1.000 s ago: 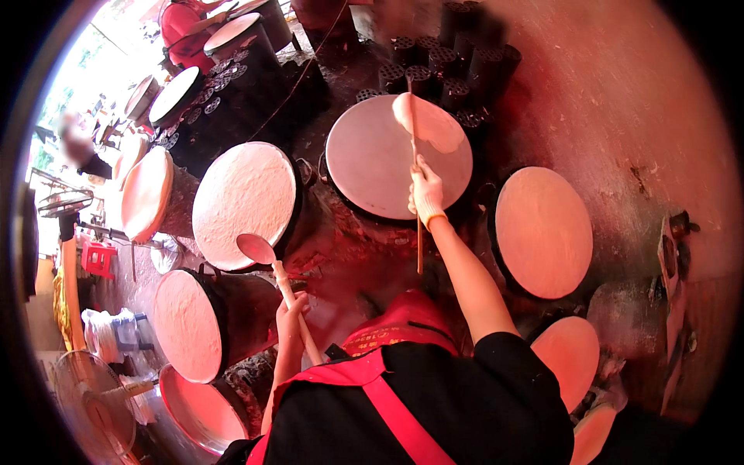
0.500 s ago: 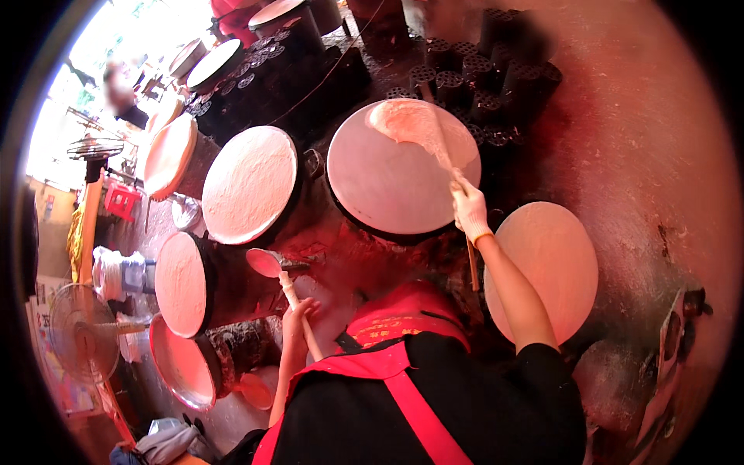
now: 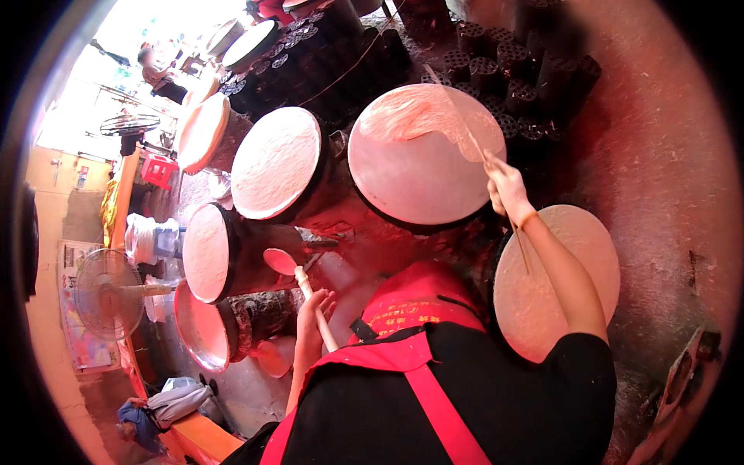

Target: The person pours batter from a bucket onto multiple hot plates using a ladle and spreads it into thin circles with a wooden stick. They repeat these actions across several plates and occasionally lift finished items.

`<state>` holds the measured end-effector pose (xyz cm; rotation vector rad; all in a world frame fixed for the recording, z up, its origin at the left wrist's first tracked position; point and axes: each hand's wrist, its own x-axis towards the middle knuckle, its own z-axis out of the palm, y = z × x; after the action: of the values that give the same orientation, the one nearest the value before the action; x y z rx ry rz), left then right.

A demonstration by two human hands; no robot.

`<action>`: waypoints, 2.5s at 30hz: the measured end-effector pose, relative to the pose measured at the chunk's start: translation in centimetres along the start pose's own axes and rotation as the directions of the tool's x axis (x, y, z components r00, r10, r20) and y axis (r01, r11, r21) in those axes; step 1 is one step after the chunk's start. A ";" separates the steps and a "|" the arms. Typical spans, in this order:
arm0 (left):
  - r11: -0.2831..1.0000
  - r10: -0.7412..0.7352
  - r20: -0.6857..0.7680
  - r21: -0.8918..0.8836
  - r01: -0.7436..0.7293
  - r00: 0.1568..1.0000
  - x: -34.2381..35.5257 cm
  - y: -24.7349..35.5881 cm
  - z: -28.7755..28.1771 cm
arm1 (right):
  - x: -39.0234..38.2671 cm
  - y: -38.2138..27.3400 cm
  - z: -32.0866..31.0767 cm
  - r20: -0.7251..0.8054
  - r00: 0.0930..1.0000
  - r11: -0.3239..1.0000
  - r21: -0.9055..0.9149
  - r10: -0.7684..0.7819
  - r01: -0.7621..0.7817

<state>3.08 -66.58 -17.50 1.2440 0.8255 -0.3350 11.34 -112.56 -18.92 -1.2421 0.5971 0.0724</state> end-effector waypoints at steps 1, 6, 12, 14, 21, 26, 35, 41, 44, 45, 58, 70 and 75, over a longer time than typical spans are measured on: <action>1.000 0.000 -0.002 0.014 0.000 1.000 -0.3 0.3 0.4 | 1.3 -0.3 0.6 0.023 1.000 0.999 -0.044 0.016 -0.015; 0.994 -0.001 -0.084 0.105 0.010 0.996 -2.0 0.4 0.4 | 0.5 0.1 2.1 0.386 0.909 0.984 -0.137 0.160 -0.114; 0.994 -0.047 -0.146 0.094 0.061 0.988 -3.7 -1.2 -0.3 | 4.8 1.8 -4.0 0.355 0.933 0.988 -0.117 -0.050 0.097; 0.995 -0.073 -0.135 0.056 0.081 0.988 -4.1 -1.3 -0.4 | 3.7 -0.4 -0.8 0.293 0.956 0.993 -0.119 0.034 0.000; 0.989 -0.078 -0.077 0.119 0.087 0.994 -3.9 0.5 -0.1 | -6.0 2.9 -0.8 0.425 0.882 0.974 -0.180 0.205 -0.139; 0.955 -0.063 0.123 0.295 0.024 0.990 -1.1 3.0 -0.1 | -7.0 3.4 1.3 -0.056 0.998 0.998 0.063 0.035 -0.031; 0.876 -0.079 0.331 0.474 -0.093 0.940 5.0 6.6 -6.1 | -21.1 12.8 1.5 0.050 0.997 0.996 -0.075 0.051 -0.047; 0.869 -0.028 0.339 0.473 -0.145 0.940 6.8 7.1 -14.0 | -18.3 16.3 19.3 -0.166 0.978 0.763 0.614 -0.128 0.204; 0.882 0.044 0.321 0.433 -0.188 0.946 5.7 7.4 -18.4 | -8.1 13.1 30.1 -0.236 0.969 0.773 0.599 -0.079 0.209; 0.884 0.045 0.319 0.429 -0.186 0.947 5.0 7.8 -19.8 | -3.6 13.2 32.5 -0.226 0.964 0.749 0.612 -0.140 0.252; 0.965 -0.012 0.224 0.259 -0.048 0.975 5.3 4.7 -27.6 | -0.6 17.4 40.8 -0.437 0.899 0.695 0.637 -0.031 0.334; 0.935 0.069 0.410 0.291 -0.202 0.910 1.6 5.5 -16.1 | -8.3 13.3 28.5 -0.385 0.921 0.718 0.627 -0.051 0.302; 0.908 0.041 0.455 0.355 -0.223 0.890 0.1 5.1 -13.3 | -11.2 15.1 27.7 0.030 0.999 0.930 0.367 -0.036 0.023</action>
<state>1.49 -52.64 -15.15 1.5207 0.2786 -0.6693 7.05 -79.47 -21.54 -0.8830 0.5316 -0.0419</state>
